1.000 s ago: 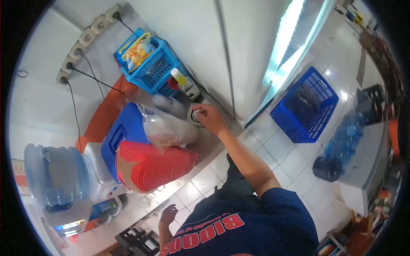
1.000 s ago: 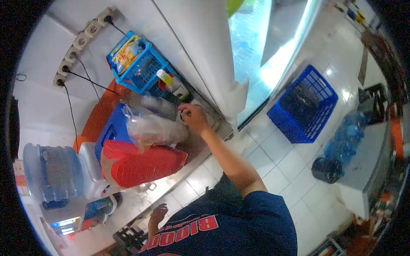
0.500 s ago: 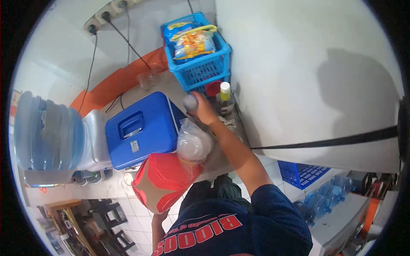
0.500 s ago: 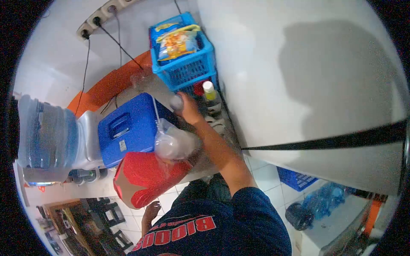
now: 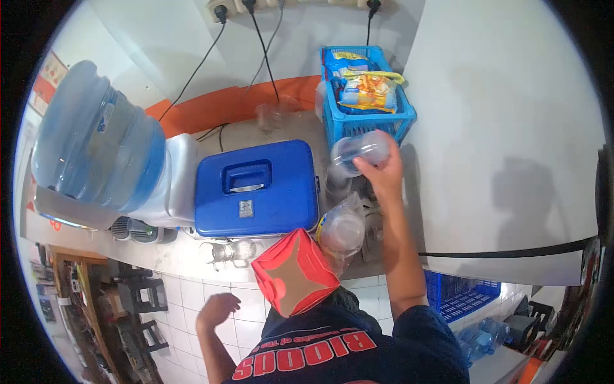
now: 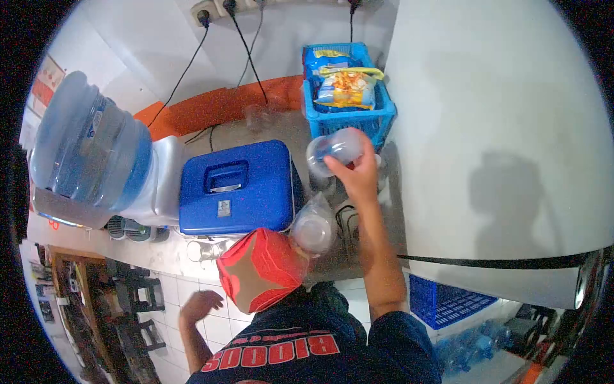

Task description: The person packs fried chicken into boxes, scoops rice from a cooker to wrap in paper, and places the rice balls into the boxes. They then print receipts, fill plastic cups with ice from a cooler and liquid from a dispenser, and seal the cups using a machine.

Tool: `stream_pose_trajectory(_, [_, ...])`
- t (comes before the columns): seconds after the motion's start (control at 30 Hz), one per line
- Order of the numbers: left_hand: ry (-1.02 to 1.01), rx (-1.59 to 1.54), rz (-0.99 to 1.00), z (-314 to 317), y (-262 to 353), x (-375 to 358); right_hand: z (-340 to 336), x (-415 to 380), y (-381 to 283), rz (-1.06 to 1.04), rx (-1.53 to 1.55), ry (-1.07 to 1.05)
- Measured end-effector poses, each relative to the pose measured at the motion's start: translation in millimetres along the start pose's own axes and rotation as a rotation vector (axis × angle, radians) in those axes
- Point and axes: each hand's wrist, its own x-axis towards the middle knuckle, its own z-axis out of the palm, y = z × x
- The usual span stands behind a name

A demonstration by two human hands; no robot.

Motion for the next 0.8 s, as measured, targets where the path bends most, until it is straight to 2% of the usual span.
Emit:
stream_pose_trajectory(0.1, [0.166,-0.018,0.064,-50,128,-23,-2,6,-30,-0.011,0.206,0.069])
stream_pose_trajectory(0.17, [0.462,0.054,0.243,-65,202,-24,3,7,-54,-0.001,0.281,0.092])
stream_pose_trajectory(0.23, [0.599,-0.062,0.538,-72,269,-12,12,6,-85,0.116,0.679,0.056])
stream_pose_trajectory(0.3, [0.490,-0.116,0.820,-66,333,5,19,5,-102,0.110,0.714,0.061])
stream_pose_trajectory(0.33, [0.379,-0.079,0.891,-63,355,16,22,5,-106,0.133,0.738,0.029])
stream_pose_trajectory(0.37, [0.269,-0.038,0.958,-59,371,22,25,0,-111,0.157,0.762,-0.004])
stream_pose_trajectory(0.47, [0.183,0.033,1.022,-39,413,38,34,-9,-129,0.114,0.724,-0.026])
stream_pose_trajectory(0.53, [0.024,-0.091,0.887,-28,422,54,38,-14,-139,0.047,0.731,-0.045])
stream_pose_trajectory(0.57, [0.019,-0.083,0.896,-24,424,57,38,-16,-142,0.036,0.709,-0.026])
stream_pose_trajectory(0.63, [-0.025,-0.309,0.933,-17,423,59,33,-20,-145,0.017,0.691,0.003])
stream_pose_trajectory(0.7, [-0.017,-0.273,0.927,-17,422,61,25,-23,-144,-0.071,0.482,0.036])
stream_pose_trajectory(0.8, [0.017,-0.281,0.905,-19,419,59,20,-27,-150,-0.041,0.475,0.053])
